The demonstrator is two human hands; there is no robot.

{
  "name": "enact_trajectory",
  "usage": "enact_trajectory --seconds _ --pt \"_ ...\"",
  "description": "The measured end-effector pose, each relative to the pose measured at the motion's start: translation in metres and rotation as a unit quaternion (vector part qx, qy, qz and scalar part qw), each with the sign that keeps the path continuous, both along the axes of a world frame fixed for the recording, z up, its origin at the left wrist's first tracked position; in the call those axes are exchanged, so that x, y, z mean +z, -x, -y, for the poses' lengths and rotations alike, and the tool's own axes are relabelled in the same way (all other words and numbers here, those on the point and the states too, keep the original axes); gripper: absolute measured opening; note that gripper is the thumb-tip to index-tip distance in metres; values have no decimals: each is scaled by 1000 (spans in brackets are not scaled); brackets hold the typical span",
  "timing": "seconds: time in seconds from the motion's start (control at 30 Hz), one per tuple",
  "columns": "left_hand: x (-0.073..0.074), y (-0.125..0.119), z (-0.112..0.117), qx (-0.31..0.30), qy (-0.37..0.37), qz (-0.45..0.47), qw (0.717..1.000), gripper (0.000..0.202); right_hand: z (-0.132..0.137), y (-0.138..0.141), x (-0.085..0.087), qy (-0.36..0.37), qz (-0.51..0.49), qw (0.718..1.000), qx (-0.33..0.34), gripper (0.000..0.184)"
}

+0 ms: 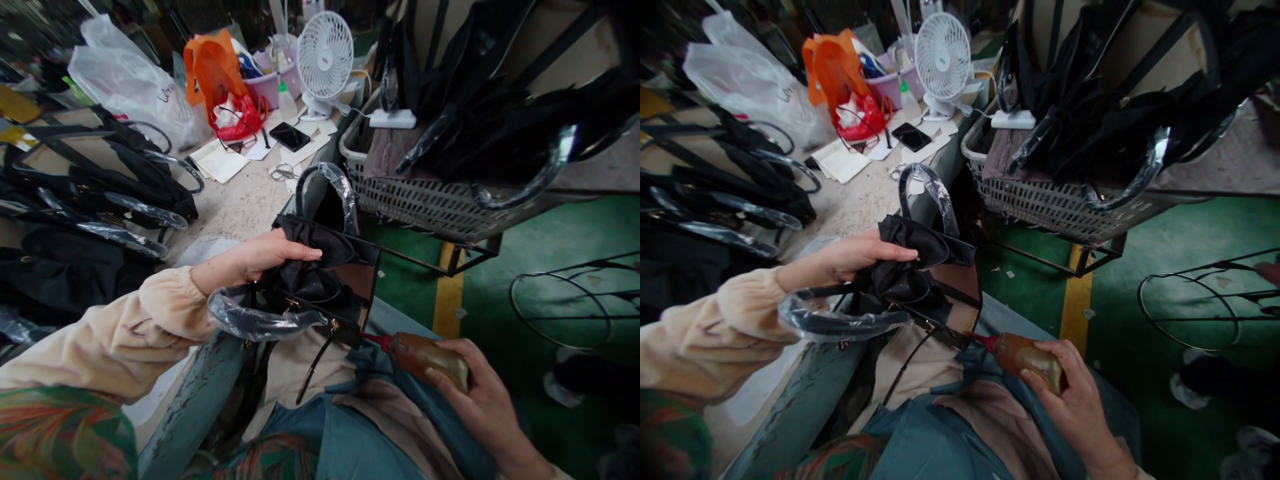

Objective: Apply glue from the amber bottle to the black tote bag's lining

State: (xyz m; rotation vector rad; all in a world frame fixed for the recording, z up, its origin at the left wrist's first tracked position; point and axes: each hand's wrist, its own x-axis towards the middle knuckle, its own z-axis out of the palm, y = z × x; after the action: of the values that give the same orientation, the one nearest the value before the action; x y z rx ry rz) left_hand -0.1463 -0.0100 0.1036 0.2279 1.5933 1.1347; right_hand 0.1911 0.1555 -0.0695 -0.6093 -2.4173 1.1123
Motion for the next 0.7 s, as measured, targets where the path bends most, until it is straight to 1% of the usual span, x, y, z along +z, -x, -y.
enact_trajectory --seconds 0.13,0.23,0.33,0.4,0.5,0.7 --pt "-2 0 -1 -2 6 -2 1000 16 -3 5 -10 15 -22 999 -31 33" --pt "-4 3 -3 -3 14 -6 1000 18 -8 8 -15 4 -38 998 -49 34" --pt "-6 7 -7 -2 18 -14 1000 19 -11 9 -19 -13 -50 997 -52 35" --pt "-6 8 -11 -2 21 -15 1000 15 -11 8 -20 -26 -61 997 -43 35" --pt "-5 9 -18 -4 31 -18 999 8 -11 8 -18 -65 -72 995 -35 36" --pt "-6 12 -27 -18 48 -40 998 7 -18 16 -5 -130 -86 987 -26 38"
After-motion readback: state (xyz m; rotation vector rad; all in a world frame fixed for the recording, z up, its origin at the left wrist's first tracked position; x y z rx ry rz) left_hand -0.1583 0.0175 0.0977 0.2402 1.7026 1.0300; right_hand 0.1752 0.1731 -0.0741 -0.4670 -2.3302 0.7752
